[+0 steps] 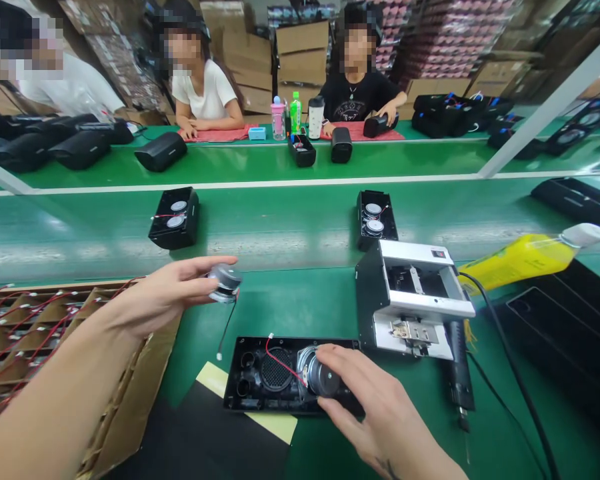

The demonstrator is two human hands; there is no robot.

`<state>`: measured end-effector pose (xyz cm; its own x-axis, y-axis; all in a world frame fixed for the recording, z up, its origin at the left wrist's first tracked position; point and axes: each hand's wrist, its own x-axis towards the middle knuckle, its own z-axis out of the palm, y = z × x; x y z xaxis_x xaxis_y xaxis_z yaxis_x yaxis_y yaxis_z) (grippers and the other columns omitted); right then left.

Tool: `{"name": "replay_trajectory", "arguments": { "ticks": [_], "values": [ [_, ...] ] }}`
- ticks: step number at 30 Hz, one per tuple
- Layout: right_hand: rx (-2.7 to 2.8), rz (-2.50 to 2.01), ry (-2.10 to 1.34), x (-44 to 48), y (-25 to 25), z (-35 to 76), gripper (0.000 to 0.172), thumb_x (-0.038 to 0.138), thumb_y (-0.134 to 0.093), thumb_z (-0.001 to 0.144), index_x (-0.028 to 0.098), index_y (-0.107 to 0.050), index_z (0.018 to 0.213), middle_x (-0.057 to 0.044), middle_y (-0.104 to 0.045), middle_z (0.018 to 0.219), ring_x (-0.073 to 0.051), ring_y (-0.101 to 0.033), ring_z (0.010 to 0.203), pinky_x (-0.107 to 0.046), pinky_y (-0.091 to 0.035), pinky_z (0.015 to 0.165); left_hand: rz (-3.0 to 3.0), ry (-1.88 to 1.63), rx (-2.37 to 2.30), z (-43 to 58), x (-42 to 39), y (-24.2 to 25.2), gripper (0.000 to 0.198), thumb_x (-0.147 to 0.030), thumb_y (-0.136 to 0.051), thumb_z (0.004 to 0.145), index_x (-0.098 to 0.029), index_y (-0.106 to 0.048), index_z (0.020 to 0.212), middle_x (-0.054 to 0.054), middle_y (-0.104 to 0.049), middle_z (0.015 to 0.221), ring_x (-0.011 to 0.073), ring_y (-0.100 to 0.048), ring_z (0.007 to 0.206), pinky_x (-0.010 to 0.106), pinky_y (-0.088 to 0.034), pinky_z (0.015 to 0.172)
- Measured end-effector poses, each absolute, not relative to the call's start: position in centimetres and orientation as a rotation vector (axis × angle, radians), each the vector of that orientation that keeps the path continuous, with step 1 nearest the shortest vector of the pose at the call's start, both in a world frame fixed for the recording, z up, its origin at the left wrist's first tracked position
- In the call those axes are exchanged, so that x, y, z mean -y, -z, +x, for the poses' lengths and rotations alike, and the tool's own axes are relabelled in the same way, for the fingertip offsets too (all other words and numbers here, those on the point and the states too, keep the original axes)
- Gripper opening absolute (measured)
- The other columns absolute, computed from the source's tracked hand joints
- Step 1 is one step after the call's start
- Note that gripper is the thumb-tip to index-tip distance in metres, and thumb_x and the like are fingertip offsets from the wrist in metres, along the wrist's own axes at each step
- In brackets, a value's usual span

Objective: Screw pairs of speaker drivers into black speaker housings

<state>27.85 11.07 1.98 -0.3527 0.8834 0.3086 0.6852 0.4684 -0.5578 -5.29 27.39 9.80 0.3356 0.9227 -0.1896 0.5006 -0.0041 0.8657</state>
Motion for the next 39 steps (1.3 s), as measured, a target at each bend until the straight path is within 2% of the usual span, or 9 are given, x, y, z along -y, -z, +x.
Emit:
{"name": "replay_trajectory", "arguments": {
  "ticks": [4, 8, 10, 12, 16, 21, 29, 34, 39],
  "values": [
    [2.328, -1.355, -0.226, -11.2, -1.1, 27.3, 0.041, 0.018, -0.063, 0.098, 0.019, -0.060, 0.139, -0.008, -0.075, 0.136, -0.027, -0.075, 0.109, -0.043, -0.061, 0.086, 0.621, -1.080, -1.010, -7.3, -20.5, -6.7, 0.051, -0.027, -0.077, 0.080, -0.018, -0.072, 0.130, 0.013, -0.076, 0.137, 0.0325, -0.070, 0.130, 0.022, -0.066, 0.090],
    [2.389, -1.457, -0.145, -11.2, -0.5, 27.0, 0.041, 0.020, -0.071, 0.095, 0.018, -0.063, 0.135, -0.007, -0.076, 0.133, -0.027, -0.076, 0.104, -0.042, -0.054, 0.081, 0.171, -1.196, -0.901, -6.6, -15.6, -5.0, 0.071, -0.007, -0.063, 0.083, -0.015, -0.050, 0.153, 0.020, -0.074, 0.137, 0.0336, -0.071, 0.130, 0.025, -0.069, 0.085],
    [2.400, -1.511, -0.115, -11.2, -0.3, 26.6, 0.042, 0.020, -0.076, 0.093, 0.017, -0.064, 0.133, -0.007, -0.077, 0.130, -0.026, -0.076, 0.102, -0.042, -0.051, 0.082, 0.127, -1.177, -0.938, -6.1, -14.6, -5.1, 0.075, -0.010, -0.063, 0.083, -0.013, -0.046, 0.156, 0.021, -0.077, 0.128, 0.0346, -0.078, 0.114, 0.030, -0.072, 0.077],
    [2.416, -1.575, -0.084, -11.4, -0.4, 26.2, 0.044, 0.019, -0.082, 0.088, 0.018, -0.067, 0.129, -0.006, -0.079, 0.126, -0.026, -0.076, 0.097, -0.042, -0.048, 0.080, 0.123, -1.131, -1.009, -5.6, -14.3, -5.5, 0.065, -0.015, -0.064, 0.085, -0.011, -0.055, 0.149, 0.022, -0.080, 0.118, 0.0362, -0.081, 0.098, 0.036, -0.072, 0.069],
    [2.437, -1.644, -0.065, -11.9, -0.6, 25.5, 0.047, 0.019, -0.090, 0.080, 0.019, -0.071, 0.122, -0.004, -0.081, 0.119, -0.024, -0.076, 0.085, -0.041, -0.044, 0.075, 0.056, -1.069, -1.107, -5.0, -14.3, -6.0, 0.038, -0.025, -0.058, 0.095, -0.016, -0.071, 0.130, 0.019, -0.080, 0.118, 0.0350, -0.080, 0.099, 0.049, -0.071, 0.078],
    [2.471, -1.605, -0.080, -12.4, -0.8, 25.8, 0.046, 0.022, -0.090, 0.083, 0.021, -0.071, 0.124, -0.002, -0.080, 0.123, -0.023, -0.076, 0.088, -0.040, -0.041, 0.075, 0.094, -1.165, -1.255, -5.0, -14.0, -6.0, 0.038, -0.032, -0.062, 0.093, -0.020, -0.077, 0.125, 0.017, -0.077, 0.131, 0.0326, -0.078, 0.097, 0.044, -0.071, 0.067],
    [2.483, -1.562, -0.149, -12.5, -1.0, 26.3, 0.044, 0.019, -0.087, 0.086, 0.022, -0.069, 0.126, 0.000, -0.080, 0.124, -0.021, -0.077, 0.092, -0.037, -0.039, 0.073, 0.249, -1.137, -1.245, -7.7, -12.8, -4.6, 0.037, -0.049, -0.081, 0.077, -0.024, -0.086, 0.104, 0.008, -0.064, 0.154, 0.0439, -0.063, 0.135, 0.042, -0.072, 0.080],
    [2.477, -1.562, -0.165, -12.5, -1.1, 26.3, 0.046, 0.019, -0.089, 0.084, 0.023, -0.069, 0.126, 0.001, -0.080, 0.124, -0.022, -0.077, 0.094, -0.037, -0.040, 0.075, 0.306, -1.008, -1.319, -6.5, -12.6, -6.4, 0.033, -0.051, -0.073, 0.089, -0.030, -0.085, 0.110, -0.008, -0.057, 0.161, 0.0364, -0.041, 0.157, 0.029, -0.069, 0.090],
    [2.496, -1.622, -0.198, -12.2, -1.4, 26.3, 0.044, 0.020, -0.087, 0.087, 0.024, -0.070, 0.127, 0.000, -0.080, 0.127, -0.022, -0.077, 0.096, -0.038, -0.043, 0.076, 0.376, -0.979, -1.304, -7.3, -12.5, -5.3, 0.040, -0.056, -0.073, 0.088, -0.028, -0.085, 0.114, -0.005, -0.059, 0.160, 0.0377, -0.042, 0.156, 0.033, -0.069, 0.093]
  ]
}}
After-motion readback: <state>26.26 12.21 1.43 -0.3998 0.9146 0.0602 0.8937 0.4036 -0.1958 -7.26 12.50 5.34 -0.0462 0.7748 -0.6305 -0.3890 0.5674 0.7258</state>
